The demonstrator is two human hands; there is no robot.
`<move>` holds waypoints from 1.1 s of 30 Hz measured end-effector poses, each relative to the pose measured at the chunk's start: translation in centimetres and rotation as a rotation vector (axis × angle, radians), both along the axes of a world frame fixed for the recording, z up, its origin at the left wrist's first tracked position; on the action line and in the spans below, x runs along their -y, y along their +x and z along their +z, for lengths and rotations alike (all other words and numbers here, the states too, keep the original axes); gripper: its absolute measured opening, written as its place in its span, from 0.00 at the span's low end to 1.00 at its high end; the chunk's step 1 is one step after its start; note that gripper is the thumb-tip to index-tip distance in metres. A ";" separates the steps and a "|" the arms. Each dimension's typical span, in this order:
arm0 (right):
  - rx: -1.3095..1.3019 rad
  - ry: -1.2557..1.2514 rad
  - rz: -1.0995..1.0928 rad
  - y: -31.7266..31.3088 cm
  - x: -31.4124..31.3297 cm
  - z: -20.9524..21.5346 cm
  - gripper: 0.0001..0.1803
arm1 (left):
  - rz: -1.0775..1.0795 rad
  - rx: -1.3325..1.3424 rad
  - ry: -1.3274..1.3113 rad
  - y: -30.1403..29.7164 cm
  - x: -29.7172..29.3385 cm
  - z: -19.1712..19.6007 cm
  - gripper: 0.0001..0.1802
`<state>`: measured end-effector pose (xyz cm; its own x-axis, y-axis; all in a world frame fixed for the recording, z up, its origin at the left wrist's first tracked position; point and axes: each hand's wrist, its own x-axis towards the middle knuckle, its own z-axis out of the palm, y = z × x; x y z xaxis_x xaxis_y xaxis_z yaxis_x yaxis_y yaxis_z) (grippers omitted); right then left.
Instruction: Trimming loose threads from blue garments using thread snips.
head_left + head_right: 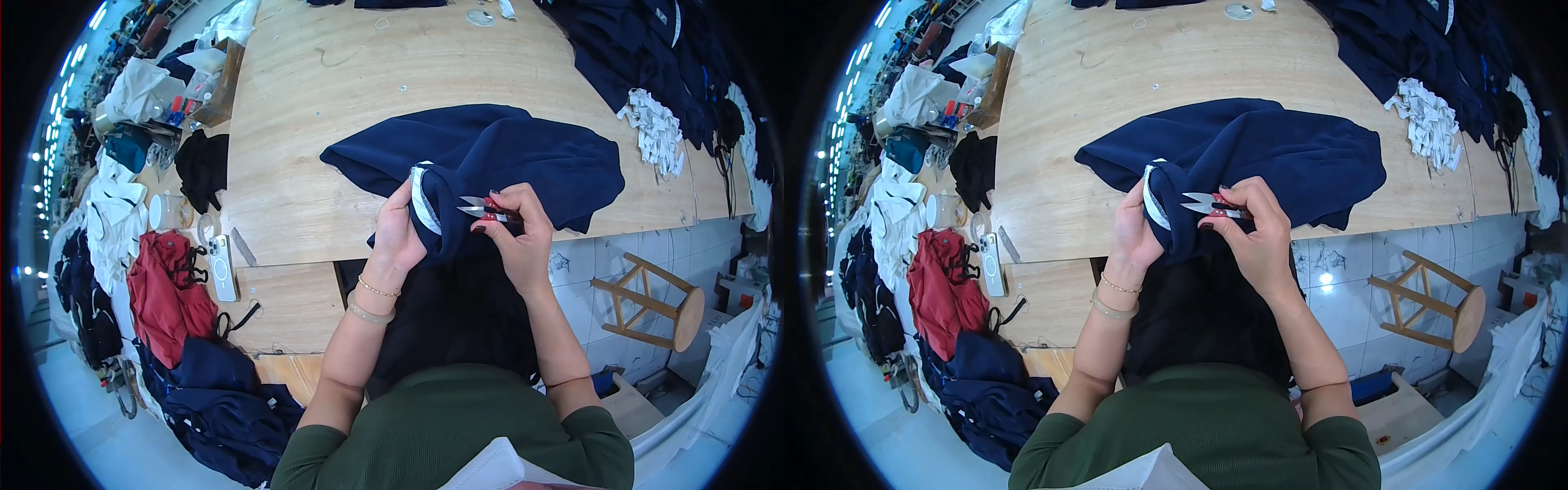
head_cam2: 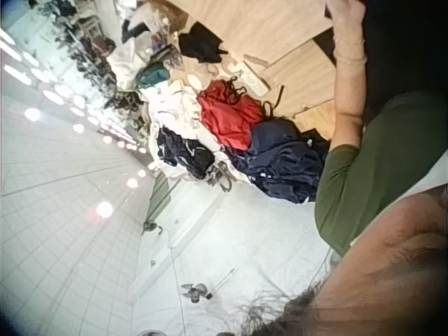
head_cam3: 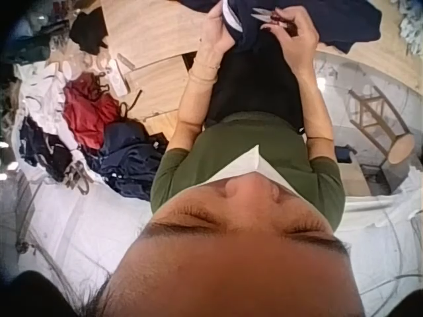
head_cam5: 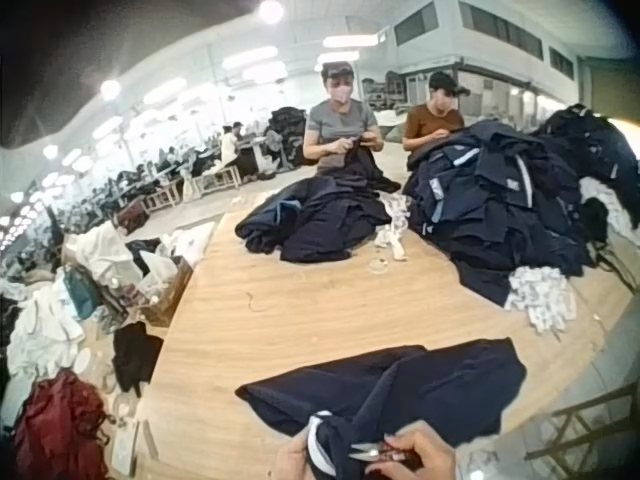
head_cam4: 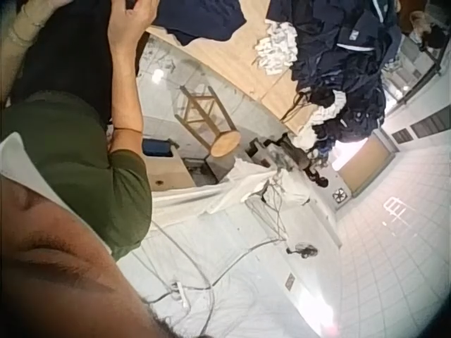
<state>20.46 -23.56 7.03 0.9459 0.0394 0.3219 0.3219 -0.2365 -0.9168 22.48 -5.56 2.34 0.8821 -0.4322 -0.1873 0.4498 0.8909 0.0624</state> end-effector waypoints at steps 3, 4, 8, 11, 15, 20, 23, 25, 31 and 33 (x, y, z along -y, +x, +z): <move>0.081 0.004 0.020 0.4 -0.5 -0.1 0.16 | 0.005 -0.013 0.041 0.0 0.2 0.1 0.20; 0.082 0.004 0.021 0.5 -0.7 0.0 0.16 | 0.006 -0.012 0.041 0.0 0.1 0.1 0.20; 0.112 -0.045 0.030 0.8 -0.8 -0.1 0.16 | -0.016 0.003 -0.025 -0.1 0.1 0.0 0.20; 0.035 0.042 0.026 0.7 -0.8 0.1 0.14 | -0.016 -0.021 0.028 -0.1 0.2 0.3 0.20; -0.318 0.595 0.003 1.1 -1.2 1.3 0.10 | -0.004 -0.018 0.092 -0.3 0.3 0.8 0.18; -0.675 0.576 0.192 1.3 0.3 0.7 0.06 | 0.102 0.152 0.487 0.2 0.6 1.5 0.12; -0.500 0.701 0.064 2.2 1.8 0.7 0.04 | 0.062 0.465 0.982 1.1 -2.1 2.9 0.22; -0.427 0.612 -0.033 2.9 3.7 0.1 0.04 | 0.212 0.755 1.897 2.0 -4.8 2.5 0.25; -0.431 0.342 -0.291 2.3 7.3 -0.9 0.02 | 0.434 0.379 2.206 -0.5 -10.6 3.3 0.24; -0.425 0.311 -0.312 2.0 7.2 -1.4 0.02 | 0.455 0.241 2.099 -2.1 -10.5 3.1 0.16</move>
